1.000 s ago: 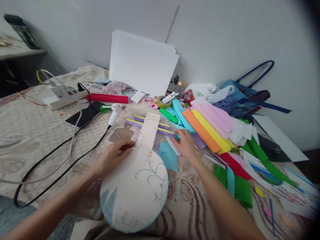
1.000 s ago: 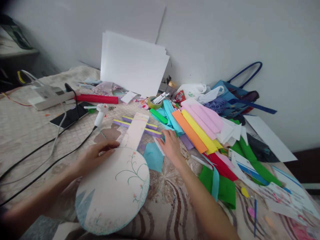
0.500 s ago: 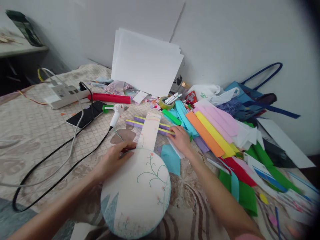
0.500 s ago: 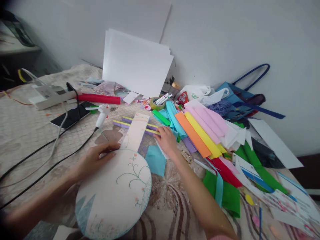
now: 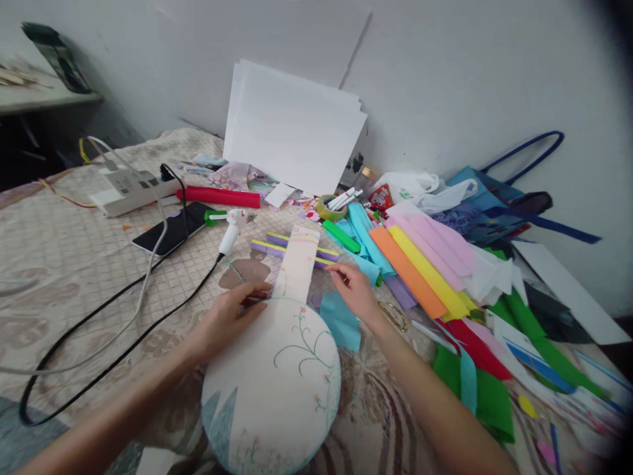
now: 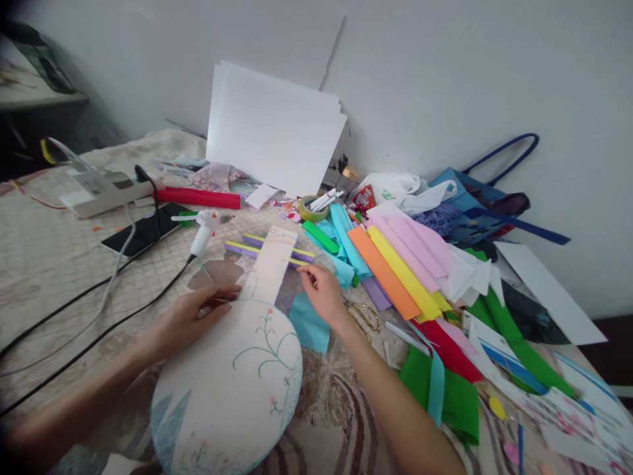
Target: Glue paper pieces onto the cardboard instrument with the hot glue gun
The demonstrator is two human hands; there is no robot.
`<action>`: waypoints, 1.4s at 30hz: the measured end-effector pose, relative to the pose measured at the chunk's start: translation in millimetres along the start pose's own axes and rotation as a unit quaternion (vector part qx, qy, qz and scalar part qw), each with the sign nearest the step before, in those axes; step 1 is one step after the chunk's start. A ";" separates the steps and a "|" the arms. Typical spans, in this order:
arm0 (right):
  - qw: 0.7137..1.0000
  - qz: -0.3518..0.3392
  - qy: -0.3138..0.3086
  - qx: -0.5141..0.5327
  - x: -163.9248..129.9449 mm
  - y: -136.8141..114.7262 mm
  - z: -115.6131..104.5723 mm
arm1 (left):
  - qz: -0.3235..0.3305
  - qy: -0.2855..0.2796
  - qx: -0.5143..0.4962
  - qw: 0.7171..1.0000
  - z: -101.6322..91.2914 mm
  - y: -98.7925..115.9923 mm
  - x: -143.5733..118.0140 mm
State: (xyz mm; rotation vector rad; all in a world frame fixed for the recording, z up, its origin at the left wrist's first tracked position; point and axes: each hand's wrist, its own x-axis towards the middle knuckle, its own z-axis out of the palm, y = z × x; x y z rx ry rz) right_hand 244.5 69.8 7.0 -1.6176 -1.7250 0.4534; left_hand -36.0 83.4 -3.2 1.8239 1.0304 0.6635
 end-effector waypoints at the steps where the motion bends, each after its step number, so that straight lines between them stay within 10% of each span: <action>1: 0.995 0.053 -0.034 0.071 -3.2 -5.0 2.6 | -0.001 -0.001 -0.008 1.000 -0.2 1.2 0.8; 10: 0.936 0.185 -0.094 0.283 -13.8 -21.9 15.5 | 0.028 -0.018 -0.083 0.996 2.7 -3.9 22.6; 32: 0.999 0.031 -0.042 -0.010 -10.5 -39.7 21.4 | 0.071 -0.037 -0.017 0.997 8.2 -8.7 50.3; 42: 0.960 0.176 -0.106 0.192 -31.3 -31.7 10.8 | 0.033 -0.033 -0.094 0.995 6.4 -10.0 42.8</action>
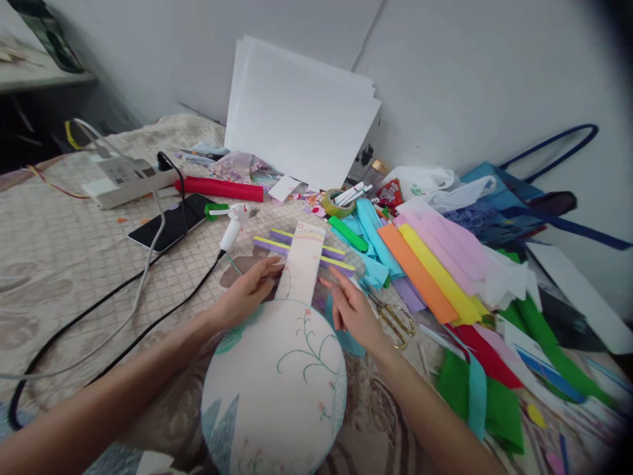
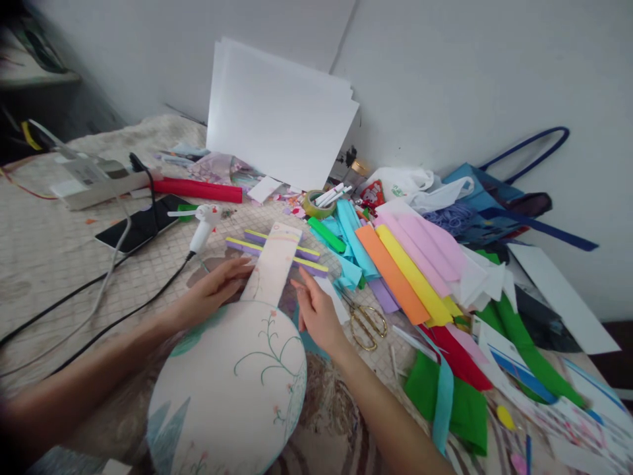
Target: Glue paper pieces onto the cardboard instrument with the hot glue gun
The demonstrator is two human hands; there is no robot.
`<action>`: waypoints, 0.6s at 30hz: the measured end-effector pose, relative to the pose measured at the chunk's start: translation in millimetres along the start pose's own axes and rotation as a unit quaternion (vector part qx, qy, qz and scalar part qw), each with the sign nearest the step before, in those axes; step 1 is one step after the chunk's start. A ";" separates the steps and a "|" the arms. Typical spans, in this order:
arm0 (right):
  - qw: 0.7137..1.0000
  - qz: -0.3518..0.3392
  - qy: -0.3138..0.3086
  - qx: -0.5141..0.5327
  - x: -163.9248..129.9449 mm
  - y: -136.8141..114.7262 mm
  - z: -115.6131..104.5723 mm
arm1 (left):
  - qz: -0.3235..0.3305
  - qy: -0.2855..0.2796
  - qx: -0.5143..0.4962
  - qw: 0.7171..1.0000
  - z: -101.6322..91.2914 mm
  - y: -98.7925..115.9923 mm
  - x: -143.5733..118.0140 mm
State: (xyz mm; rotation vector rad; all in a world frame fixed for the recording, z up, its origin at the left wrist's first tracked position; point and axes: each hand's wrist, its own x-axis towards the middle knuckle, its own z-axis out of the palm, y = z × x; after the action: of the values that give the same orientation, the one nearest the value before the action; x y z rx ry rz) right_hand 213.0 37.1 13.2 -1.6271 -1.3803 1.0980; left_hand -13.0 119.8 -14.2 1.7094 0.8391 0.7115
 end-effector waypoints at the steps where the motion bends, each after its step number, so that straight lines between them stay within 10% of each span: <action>1: 1.000 0.015 -0.004 0.016 -3.6 -0.9 1.1 | -0.009 -0.002 -0.019 1.000 -0.7 -0.1 -2.2; 18: 0.998 -0.013 0.026 0.059 13.6 -5.0 4.4 | 0.033 -0.009 -0.024 0.999 1.0 0.9 16.7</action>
State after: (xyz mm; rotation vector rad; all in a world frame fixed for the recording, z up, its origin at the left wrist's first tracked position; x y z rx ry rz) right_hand 208.0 51.3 14.1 -1.5389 -1.2757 1.0922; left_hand -2.4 132.7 -12.7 1.7048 0.7501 0.7544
